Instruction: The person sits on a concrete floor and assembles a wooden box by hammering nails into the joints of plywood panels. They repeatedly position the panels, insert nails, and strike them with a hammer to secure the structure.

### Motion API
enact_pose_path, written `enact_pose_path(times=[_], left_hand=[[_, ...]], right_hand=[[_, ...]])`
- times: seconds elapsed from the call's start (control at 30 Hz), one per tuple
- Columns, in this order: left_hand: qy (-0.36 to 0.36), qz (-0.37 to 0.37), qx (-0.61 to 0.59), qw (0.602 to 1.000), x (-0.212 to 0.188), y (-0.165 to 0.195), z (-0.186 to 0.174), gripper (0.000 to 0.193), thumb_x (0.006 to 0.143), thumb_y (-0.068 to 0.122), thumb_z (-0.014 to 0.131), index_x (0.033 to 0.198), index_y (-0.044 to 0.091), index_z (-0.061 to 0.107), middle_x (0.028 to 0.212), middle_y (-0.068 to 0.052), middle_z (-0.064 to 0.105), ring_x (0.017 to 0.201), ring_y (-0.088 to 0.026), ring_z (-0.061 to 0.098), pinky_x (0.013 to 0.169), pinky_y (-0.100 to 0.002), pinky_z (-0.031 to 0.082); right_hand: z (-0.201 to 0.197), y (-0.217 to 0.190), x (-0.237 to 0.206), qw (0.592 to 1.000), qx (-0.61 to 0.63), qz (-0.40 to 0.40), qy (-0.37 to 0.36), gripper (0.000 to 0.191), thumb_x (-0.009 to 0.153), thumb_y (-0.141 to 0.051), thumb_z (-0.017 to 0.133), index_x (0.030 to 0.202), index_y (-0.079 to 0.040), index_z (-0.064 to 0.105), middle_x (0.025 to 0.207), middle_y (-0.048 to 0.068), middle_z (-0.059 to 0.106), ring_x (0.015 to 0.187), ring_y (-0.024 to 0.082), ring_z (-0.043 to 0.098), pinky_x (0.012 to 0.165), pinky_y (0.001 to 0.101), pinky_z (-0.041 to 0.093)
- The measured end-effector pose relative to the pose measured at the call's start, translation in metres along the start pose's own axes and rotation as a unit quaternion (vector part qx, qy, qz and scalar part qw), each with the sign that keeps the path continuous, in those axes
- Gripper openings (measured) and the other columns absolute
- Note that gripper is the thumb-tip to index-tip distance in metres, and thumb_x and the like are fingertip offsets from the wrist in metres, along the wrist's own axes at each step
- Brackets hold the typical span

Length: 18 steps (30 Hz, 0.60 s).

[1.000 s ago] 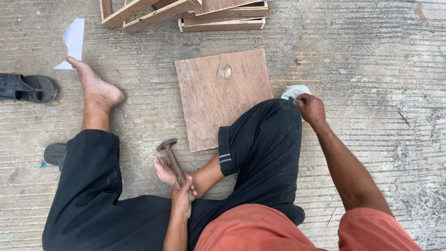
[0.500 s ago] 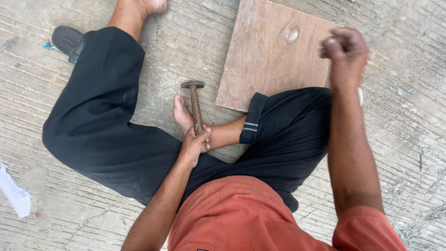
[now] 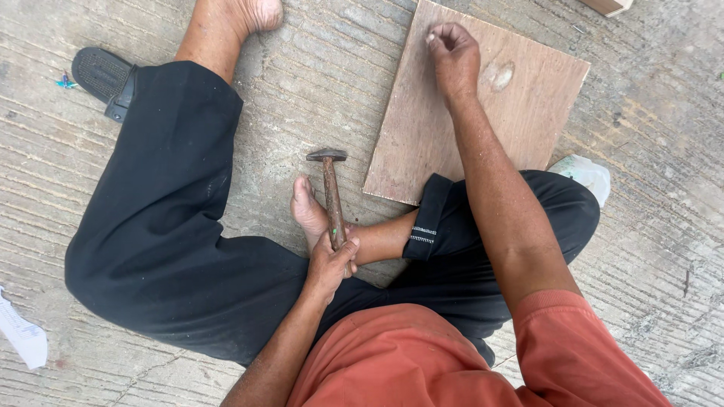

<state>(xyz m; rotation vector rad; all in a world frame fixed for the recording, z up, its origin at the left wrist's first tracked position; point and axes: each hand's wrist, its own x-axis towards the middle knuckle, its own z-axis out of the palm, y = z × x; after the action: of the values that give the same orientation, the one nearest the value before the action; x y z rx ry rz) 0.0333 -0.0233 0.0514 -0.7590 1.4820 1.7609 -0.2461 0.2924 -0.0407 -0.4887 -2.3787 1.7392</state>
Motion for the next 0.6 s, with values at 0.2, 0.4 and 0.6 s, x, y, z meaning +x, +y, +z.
enact_pose_path(times=[0.2,0.4,0.6], left_hand=[[-0.002,0.001,0.021,1.0,0.009,0.009,0.001,0.047,0.091,0.02,0.071,0.13,0.0,0.054,0.071,-0.003,0.058,0.05,-0.01,0.055,0.041,-0.024,0.04],[-0.001,-0.008,0.026,1.0,0.019,0.014,-0.011,0.045,0.092,0.021,0.071,0.127,0.0,0.052,0.07,-0.002,0.058,0.05,-0.009,0.056,0.041,-0.025,0.043],[-0.015,-0.021,0.013,1.0,0.032,0.014,-0.026,0.036,0.091,0.022,0.074,0.108,0.001,0.052,0.066,-0.002,0.056,0.047,-0.009,0.055,0.04,-0.025,0.045]], right_hand=[[0.008,0.008,0.034,0.996,-0.028,-0.074,-0.029,0.013,0.099,-0.002,0.074,0.108,-0.011,0.074,0.098,-0.001,0.078,0.093,0.008,0.073,0.089,0.026,0.062],[0.03,0.023,0.031,0.986,-0.044,-0.159,-0.022,0.019,0.098,0.005,0.075,0.111,-0.009,0.078,0.115,0.005,0.069,0.108,0.014,0.066,0.099,0.0313,0.058],[0.043,0.046,0.037,0.964,-0.103,-0.245,0.004,0.014,0.101,0.01,0.074,0.109,-0.002,0.075,0.129,0.01,0.069,0.125,0.022,0.058,0.111,0.0355,0.049]])
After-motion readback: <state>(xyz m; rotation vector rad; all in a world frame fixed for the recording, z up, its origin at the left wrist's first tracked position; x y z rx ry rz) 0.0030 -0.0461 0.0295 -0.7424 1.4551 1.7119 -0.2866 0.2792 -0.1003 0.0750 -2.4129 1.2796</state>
